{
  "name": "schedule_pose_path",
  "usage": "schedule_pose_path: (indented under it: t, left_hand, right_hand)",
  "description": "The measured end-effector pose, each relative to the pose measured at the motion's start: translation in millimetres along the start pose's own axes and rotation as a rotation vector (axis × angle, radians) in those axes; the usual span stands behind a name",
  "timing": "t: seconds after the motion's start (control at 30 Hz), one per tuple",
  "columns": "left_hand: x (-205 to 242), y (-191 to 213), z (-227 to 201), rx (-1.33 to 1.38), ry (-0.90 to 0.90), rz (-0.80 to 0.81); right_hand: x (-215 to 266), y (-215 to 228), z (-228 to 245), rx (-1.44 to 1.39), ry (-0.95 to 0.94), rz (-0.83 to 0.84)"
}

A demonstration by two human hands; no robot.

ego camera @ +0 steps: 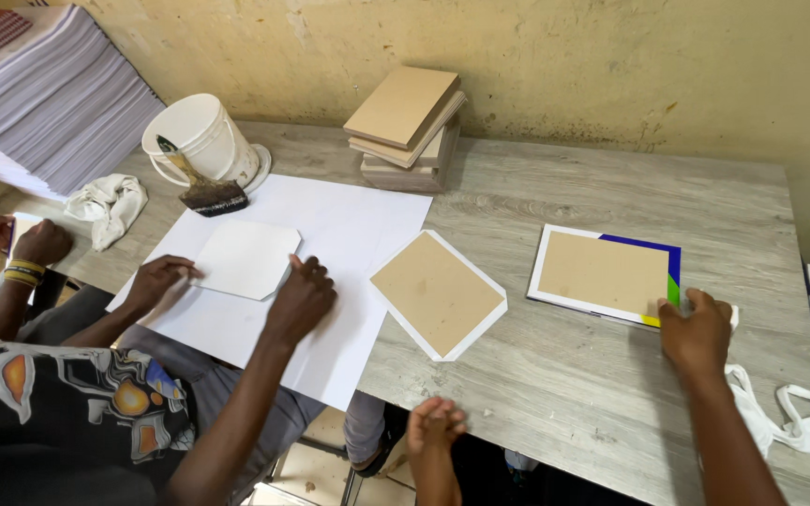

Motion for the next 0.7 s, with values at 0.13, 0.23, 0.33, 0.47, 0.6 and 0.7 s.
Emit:
schedule_pose_path:
  t: [0.13, 0.23, 0.33, 0.47, 0.6, 0.7]
  left_hand:
    - [-13, 42, -47, -0.209, -0.360, -0.303]
    - [-16, 33, -68, -0.492, -0.508, -0.430]
    - [-28, 27, -72, -0.518, -0.506, -0.412]
    - [-29, 49, -61, -0.440, -0.449, -0.516]
    - [-25, 64, -49, -0.125, -0.212, -0.509]
    - [-21, 54, -35, 0.117, -0.036, -0.316]
  right_hand:
    - [59, -45, 48, 0.331, 0.663, -0.090]
    - [98, -129, 75, 0.205, 0.656, 0.293]
    - [103, -203, 105, 0.337, 0.810, 0.493]
    - [102, -264, 120, 0.649, 0.893, 0.730]
    - [144, -253, 120, 0.667, 1.065, 0.656]
    - [178, -237, 104, 0.734, 1.108, 0.612]
Point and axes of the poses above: each hand's wrist, its own x-axis away from the middle knuckle, its own y-axis out of the back of the hand, z = x × y, the point moved 9 cm from there along -x, towards the middle knuckle, and after that the axes turned 14 degrees about y, right-handed, at the moved point
